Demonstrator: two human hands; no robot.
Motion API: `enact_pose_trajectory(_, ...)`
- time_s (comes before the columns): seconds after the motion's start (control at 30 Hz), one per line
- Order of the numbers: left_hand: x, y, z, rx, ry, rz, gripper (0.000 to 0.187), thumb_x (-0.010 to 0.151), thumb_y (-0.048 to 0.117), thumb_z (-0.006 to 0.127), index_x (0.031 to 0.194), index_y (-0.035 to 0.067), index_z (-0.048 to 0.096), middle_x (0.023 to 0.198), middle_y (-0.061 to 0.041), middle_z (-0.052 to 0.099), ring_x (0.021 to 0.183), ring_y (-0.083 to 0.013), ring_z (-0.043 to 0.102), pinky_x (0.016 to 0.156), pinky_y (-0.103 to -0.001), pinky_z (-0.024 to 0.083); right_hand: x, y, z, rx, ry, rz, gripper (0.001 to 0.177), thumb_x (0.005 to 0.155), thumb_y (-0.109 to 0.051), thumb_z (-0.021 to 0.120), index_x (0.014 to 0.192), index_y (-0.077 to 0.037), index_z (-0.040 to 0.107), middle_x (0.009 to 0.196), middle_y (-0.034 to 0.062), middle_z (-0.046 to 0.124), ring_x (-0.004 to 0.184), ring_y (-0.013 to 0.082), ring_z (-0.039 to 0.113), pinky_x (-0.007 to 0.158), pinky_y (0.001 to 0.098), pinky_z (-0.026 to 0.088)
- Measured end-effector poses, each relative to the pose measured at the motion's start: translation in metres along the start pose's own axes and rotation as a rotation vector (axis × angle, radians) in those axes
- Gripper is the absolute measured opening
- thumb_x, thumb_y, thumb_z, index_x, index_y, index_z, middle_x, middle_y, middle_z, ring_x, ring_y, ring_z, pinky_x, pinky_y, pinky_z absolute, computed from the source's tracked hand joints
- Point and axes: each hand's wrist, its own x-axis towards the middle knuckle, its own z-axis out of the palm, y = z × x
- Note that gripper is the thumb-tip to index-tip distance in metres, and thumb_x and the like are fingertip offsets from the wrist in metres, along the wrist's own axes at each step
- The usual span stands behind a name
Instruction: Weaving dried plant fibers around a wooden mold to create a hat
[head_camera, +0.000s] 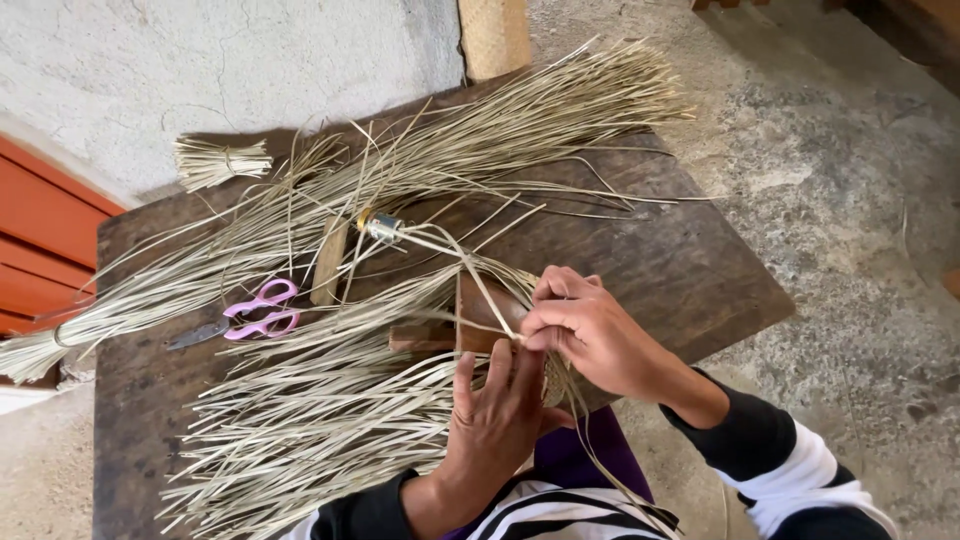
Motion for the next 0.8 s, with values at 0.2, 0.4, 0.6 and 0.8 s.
enact_pose_trajectory(0.2,-0.023,0.006,0.030,-0.121,-0.153,0.050,0.013,0.076,0.018,0.053,0.083,0.020,0.064,0.096,-0.003,0.061,0.105,-0.0248,0.050,0.101,-0.052,0.020,0.017,-0.075,0.028,0.100,-0.137,-0.254,0.010,0.077,0.002,0.064,0.082,-0.006,0.060,0.092,0.0089,0.046,0.080,0.0177,0.049,0.063,0.0265,0.048)
enact_pose_trajectory(0.4,-0.026,-0.014,0.024,-0.286,-0.161,0.029,0.025,0.080,0.031,0.053,0.104,0.025,0.056,0.112,0.003,0.054,0.114,-0.0201,0.044,0.102,-0.052,0.019,0.040,-0.114,0.195,0.444,-0.246,-0.457,0.019,0.097,-0.024,0.038,0.110,-0.011,0.035,0.117,0.0092,0.042,0.089,0.0286,0.050,0.068,0.0412,0.042)
enact_pose_trajectory(0.6,-0.028,-0.043,0.015,-0.457,-0.166,-0.071,0.045,0.084,0.046,0.052,0.126,0.031,0.046,0.130,0.009,0.046,0.124,-0.0149,0.038,0.102,-0.052,0.018,0.024,-0.129,0.055,0.569,0.086,-0.600,0.032,0.097,-0.023,0.038,0.116,0.001,0.047,0.109,0.0161,0.052,0.091,0.0286,0.059,0.084,0.0382,0.053)
enact_pose_trajectory(0.8,0.003,-0.068,-0.033,-0.808,0.068,-0.237,0.038,0.091,0.037,0.045,0.113,0.010,0.058,0.102,-0.003,0.066,0.094,-0.0189,0.063,0.090,-0.042,0.034,-0.008,-0.022,-0.019,0.019,0.351,-0.075,0.007,0.082,-0.005,0.062,0.089,-0.004,0.064,0.088,0.0076,0.058,0.065,0.0106,0.055,0.054,0.0180,0.049)
